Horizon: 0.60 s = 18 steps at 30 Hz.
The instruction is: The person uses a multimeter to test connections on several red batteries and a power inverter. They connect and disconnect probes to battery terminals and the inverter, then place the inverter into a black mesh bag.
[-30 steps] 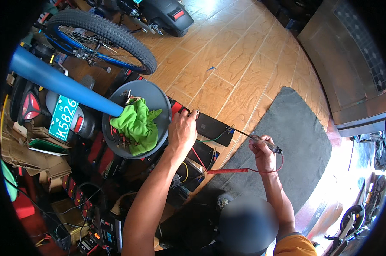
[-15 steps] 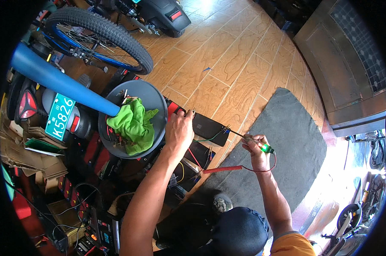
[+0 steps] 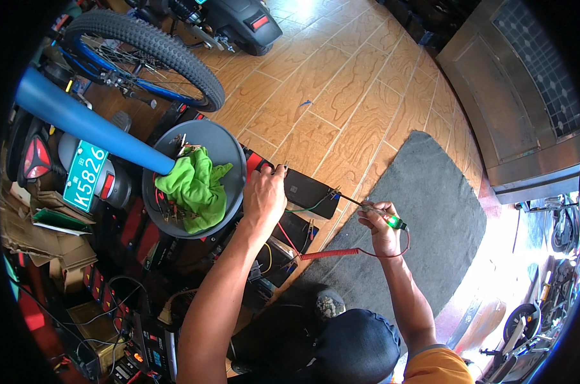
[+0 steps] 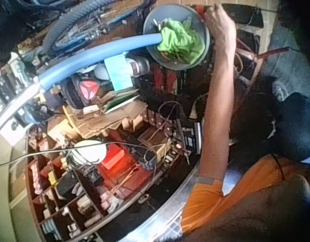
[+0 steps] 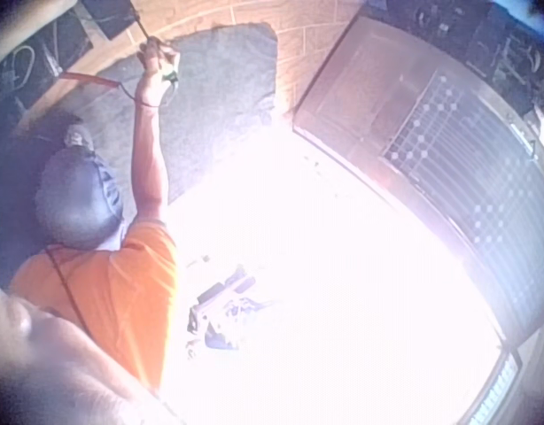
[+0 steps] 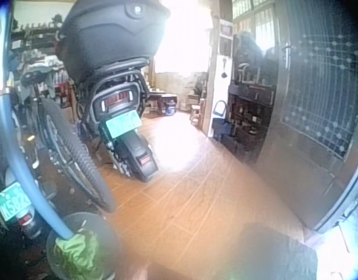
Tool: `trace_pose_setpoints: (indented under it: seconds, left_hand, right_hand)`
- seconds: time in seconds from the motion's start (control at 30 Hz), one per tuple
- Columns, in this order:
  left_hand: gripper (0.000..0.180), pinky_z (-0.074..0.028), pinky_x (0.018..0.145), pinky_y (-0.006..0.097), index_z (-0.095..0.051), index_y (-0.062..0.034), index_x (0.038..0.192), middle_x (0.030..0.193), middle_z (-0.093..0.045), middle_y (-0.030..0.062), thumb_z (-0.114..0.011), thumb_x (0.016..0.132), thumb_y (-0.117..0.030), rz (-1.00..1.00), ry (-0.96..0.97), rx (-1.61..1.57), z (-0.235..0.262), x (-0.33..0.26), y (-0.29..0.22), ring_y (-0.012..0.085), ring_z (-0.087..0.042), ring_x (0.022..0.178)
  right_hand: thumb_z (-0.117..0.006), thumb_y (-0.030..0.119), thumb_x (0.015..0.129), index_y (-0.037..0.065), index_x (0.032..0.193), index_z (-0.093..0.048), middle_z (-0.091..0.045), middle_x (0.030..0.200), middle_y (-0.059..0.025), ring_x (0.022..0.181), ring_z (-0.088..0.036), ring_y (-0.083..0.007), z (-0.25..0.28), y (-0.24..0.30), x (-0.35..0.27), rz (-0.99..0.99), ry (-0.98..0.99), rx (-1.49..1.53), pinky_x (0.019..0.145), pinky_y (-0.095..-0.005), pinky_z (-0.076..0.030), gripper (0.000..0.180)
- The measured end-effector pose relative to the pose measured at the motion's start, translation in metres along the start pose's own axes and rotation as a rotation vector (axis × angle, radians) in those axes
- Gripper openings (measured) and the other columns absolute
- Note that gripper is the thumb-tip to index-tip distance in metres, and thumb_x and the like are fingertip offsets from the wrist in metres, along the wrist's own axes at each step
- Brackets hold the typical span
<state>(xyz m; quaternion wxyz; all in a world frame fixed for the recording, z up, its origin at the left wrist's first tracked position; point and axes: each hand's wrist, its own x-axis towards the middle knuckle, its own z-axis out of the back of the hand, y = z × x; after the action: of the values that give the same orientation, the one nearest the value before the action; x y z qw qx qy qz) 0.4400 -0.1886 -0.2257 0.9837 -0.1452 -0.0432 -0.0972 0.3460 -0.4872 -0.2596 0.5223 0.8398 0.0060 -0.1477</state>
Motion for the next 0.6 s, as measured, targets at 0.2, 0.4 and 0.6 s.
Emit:
trace_pose_setpoints:
  seconds: [0.2, 0.4, 0.6]
  left_hand:
    - [0.032, -0.059, 0.082, 0.048, -0.071, -0.0056, 0.124, 0.104, -0.069, 0.0184, -0.067, 0.092, -0.011, 0.012, 0.020, 0.011, 0.005, 0.001, -0.004, 0.0374, -0.068, 0.093]
    - [0.035, -0.058, 0.091, 0.044, -0.067, -0.0031, 0.128, 0.114, -0.070, 0.0209, -0.062, 0.093, -0.006, 0.060, 0.132, 0.004, 0.012, 0.002, -0.009, 0.0377, -0.067, 0.107]
    - [0.020, -0.061, 0.081, 0.047, -0.072, 0.0003, 0.104, 0.103, -0.073, 0.0213, -0.059, 0.092, -0.010, 0.032, 0.024, -0.061, -0.003, 0.007, -0.008, 0.0383, -0.071, 0.097]
  right_hand:
    - [-0.071, 0.006, 0.094, 0.007, 0.113, -0.056, -0.071, 0.122, -0.0176, 0.096, -0.075, -0.0246, -0.003, 0.002, 0.000, -0.012, -0.022, -0.022, 0.083, -0.0359, -0.063, 0.024]
    - [-0.070, 0.007, 0.094, 0.008, 0.113, -0.056, -0.071, 0.121, -0.0169, 0.095, -0.075, -0.0245, -0.001, 0.001, -0.001, -0.020, -0.033, -0.038, 0.083, -0.0365, -0.062, 0.023]
    - [-0.074, 0.014, 0.092, 0.009, 0.113, -0.059, -0.071, 0.115, -0.0118, 0.095, -0.073, -0.0249, 0.007, -0.003, -0.001, -0.008, -0.083, -0.135, 0.083, -0.0384, -0.060, 0.026]
